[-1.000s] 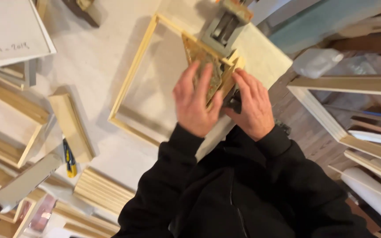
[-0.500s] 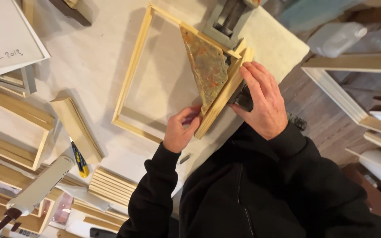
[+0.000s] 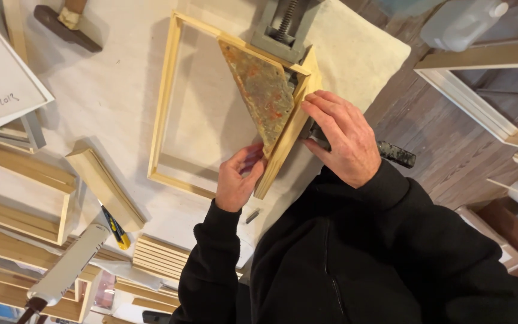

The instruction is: The person clamps a wooden picture frame corner in a bench-mounted corner clamp, taps the joint with a hammer, and tightens the clamp screw. They then pick up frame moulding pieces, apply wood glue from a bottle to a joint, and fit the pieces together by hand.

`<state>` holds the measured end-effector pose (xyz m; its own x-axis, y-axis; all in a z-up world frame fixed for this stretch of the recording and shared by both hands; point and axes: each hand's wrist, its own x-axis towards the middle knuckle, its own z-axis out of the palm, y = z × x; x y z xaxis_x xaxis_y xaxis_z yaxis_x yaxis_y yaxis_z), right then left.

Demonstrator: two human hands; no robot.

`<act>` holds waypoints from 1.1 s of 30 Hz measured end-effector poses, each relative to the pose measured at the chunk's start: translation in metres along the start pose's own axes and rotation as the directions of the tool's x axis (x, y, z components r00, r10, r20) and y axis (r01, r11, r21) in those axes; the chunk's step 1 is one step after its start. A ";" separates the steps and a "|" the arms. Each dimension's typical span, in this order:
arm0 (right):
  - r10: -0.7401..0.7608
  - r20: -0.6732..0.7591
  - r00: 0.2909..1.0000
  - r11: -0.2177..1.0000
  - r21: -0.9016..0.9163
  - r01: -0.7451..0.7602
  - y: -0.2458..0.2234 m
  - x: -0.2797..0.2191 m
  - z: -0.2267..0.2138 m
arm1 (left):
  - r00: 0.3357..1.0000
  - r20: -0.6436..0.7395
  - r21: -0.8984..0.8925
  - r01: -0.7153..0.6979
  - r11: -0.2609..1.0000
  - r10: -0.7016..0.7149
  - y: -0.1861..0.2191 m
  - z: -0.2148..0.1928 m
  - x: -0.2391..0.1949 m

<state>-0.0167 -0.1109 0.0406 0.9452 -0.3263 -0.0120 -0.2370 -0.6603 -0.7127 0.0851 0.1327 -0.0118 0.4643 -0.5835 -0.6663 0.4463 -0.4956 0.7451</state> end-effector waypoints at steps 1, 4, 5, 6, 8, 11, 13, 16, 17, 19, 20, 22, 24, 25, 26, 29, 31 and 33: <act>-0.014 0.011 1.000 1.000 0.004 0.014 0.001 -0.001 0.000 | 1.000 -0.008 -0.007 0.019 1.000 -0.019 0.000 0.000 0.000; -0.034 0.018 0.999 0.999 0.009 0.033 0.004 -0.001 0.000 | 0.999 -0.013 -0.010 0.039 0.999 -0.039 -0.002 -0.001 0.002; -0.040 0.017 0.999 0.999 0.010 0.040 0.003 -0.001 0.000 | 0.999 -0.013 -0.010 0.041 0.999 -0.041 -0.003 -0.002 0.001; -0.038 0.016 0.999 0.999 0.012 0.038 0.003 -0.001 0.000 | 0.999 -0.013 -0.006 0.042 0.999 -0.042 -0.003 -0.003 0.001; -0.024 0.032 0.999 1.000 0.014 0.024 0.002 -0.001 0.000 | 0.998 -0.016 -0.008 0.054 0.998 -0.055 -0.003 -0.004 0.001; -0.034 0.026 0.999 0.999 0.018 0.033 0.004 -0.001 0.000 | 0.998 -0.013 -0.030 0.068 0.997 -0.068 -0.003 -0.005 0.001; -0.027 0.027 0.999 1.000 0.014 0.026 0.003 0.000 -0.002 | 0.997 -0.002 -0.056 0.078 0.995 -0.078 -0.004 -0.005 0.004; -0.024 0.029 0.999 1.000 0.017 0.024 0.003 -0.001 -0.001 | 0.997 0.007 -0.090 0.080 0.993 -0.080 -0.006 -0.007 0.003; -0.026 0.028 0.999 1.000 0.017 0.026 0.004 -0.001 0.000 | 0.998 0.011 -0.098 0.069 0.993 -0.068 -0.008 -0.008 0.003; -0.023 0.035 0.999 1.000 0.013 0.022 0.003 0.000 -0.001 | 0.997 0.011 -0.124 0.075 0.989 -0.074 -0.010 -0.008 0.003; -0.020 0.041 0.999 1.000 0.006 0.019 0.003 0.000 -0.002 | 0.997 0.013 -0.151 0.078 0.985 -0.077 -0.011 -0.008 0.004; -0.019 0.037 0.999 1.000 0.008 0.019 0.001 0.000 -0.003 | 0.997 0.020 -0.156 0.076 0.985 -0.074 -0.012 -0.009 0.004; -0.022 0.033 0.999 1.000 0.010 0.022 0.002 0.001 -0.003 | 0.997 0.025 -0.160 0.071 0.985 -0.068 -0.012 -0.009 0.006; -0.023 0.032 0.999 1.000 0.007 0.022 0.002 0.000 -0.002 | 0.997 0.025 -0.143 0.075 0.987 -0.072 -0.012 -0.010 0.006; -0.021 0.030 0.999 1.000 0.004 0.021 0.003 0.000 -0.001 | 0.997 0.025 -0.125 0.081 0.989 -0.078 -0.012 -0.011 0.006; -0.020 0.036 0.999 0.998 0.066 0.017 0.004 0.002 -0.006 | 0.998 0.015 -0.180 0.061 0.982 -0.059 -0.019 -0.010 0.006; -0.019 0.015 1.000 0.994 0.110 0.017 -0.001 0.006 -0.014 | 0.997 0.014 -0.172 0.071 0.983 -0.069 -0.018 -0.009 0.002; -0.030 -0.015 0.999 0.989 0.146 0.032 0.006 0.015 -0.013 | 0.998 0.011 -0.164 0.063 0.984 -0.062 -0.018 -0.010 0.008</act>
<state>-0.0073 -0.1284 0.0450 0.9485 -0.3162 0.0196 -0.1715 -0.5643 -0.8076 0.0880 0.1437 -0.0310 0.4275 -0.5583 -0.7110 0.5939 -0.4194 0.6865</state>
